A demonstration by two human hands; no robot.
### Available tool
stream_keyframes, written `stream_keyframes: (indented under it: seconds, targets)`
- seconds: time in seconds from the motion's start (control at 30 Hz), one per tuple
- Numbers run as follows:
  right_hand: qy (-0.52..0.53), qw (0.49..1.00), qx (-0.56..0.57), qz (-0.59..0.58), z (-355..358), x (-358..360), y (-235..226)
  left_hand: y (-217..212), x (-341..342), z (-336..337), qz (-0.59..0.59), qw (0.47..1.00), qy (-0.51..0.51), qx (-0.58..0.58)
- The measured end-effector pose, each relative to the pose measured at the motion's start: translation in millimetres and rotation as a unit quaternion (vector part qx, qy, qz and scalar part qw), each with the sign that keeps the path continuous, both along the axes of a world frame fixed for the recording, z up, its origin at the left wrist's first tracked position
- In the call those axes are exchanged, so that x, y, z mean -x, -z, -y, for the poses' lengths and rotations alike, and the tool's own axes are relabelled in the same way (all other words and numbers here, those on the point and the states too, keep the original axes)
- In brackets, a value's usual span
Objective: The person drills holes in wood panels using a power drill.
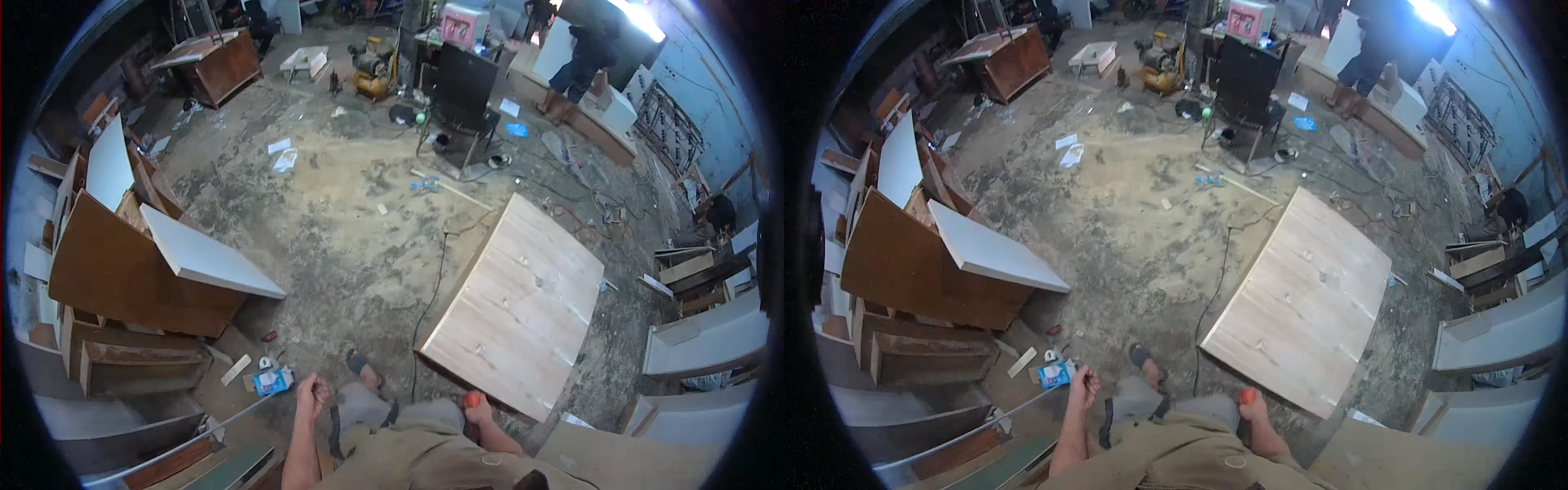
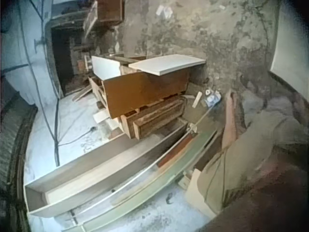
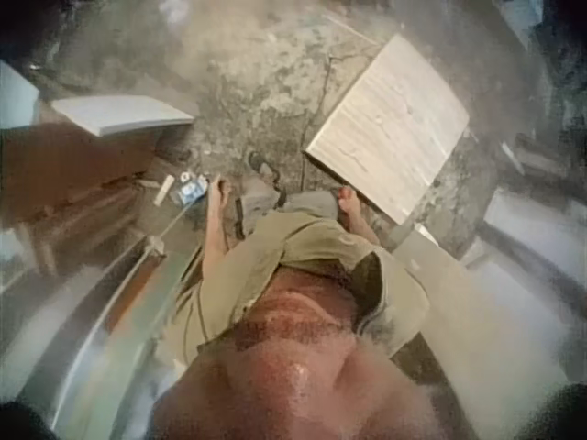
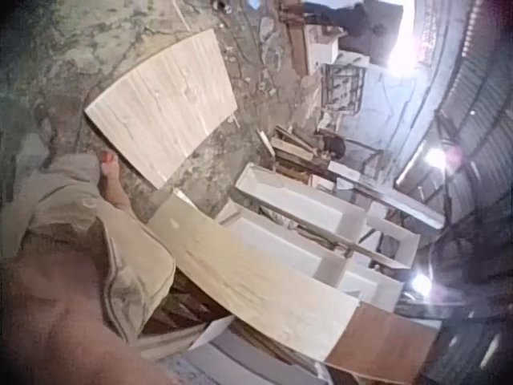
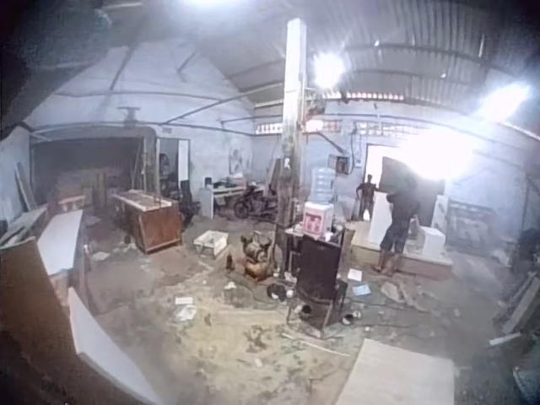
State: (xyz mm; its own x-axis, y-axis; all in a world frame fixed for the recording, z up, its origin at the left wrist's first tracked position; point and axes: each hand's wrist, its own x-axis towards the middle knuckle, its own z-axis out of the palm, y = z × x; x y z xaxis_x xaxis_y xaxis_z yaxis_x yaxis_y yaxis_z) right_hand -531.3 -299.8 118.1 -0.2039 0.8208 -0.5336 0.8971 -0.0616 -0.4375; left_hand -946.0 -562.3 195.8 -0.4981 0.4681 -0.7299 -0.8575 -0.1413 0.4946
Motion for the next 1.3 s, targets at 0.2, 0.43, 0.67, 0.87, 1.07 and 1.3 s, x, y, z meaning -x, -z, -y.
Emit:
stream_keyframes:
  seconds: [0.2, 0.43, 0.67, 0.87, 1.07, 1.3]
  targets:
    - [0.089, 0.991, -0.01, -0.104, -17.5, 126.7, -51.1, -32.9, 119.7, 35.1, -0.049, 0.996, -0.06, -0.034]
    - [0.012, 0.995, 0.064, -0.082, -36.2, 210.9, -70.4, -96.6, 225.0, -10.7, -0.166, 0.972, -0.092, -0.138]
    - [-0.074, 0.98, 0.182, 0.024, -58.3, 220.4, 9.7, -88.1, 240.1, -94.9, -0.076, 0.997, 0.004, 0.005]
    - [0.023, 0.966, 0.257, -0.002, -79.3, 214.2, 64.5, -47.1, 277.6, -203.2, -0.108, 0.988, 0.11, 0.007]
    - [0.23, 0.949, 0.215, -0.023, -130.9, 221.5, 67.4, 37.7, 344.2, -279.4, -0.188, 0.916, 0.321, 0.151]
    - [0.33, 0.92, 0.157, -0.142, -236.1, 285.2, -36.5, 162.4, 392.2, -300.2, -0.052, 0.854, 0.418, 0.305]
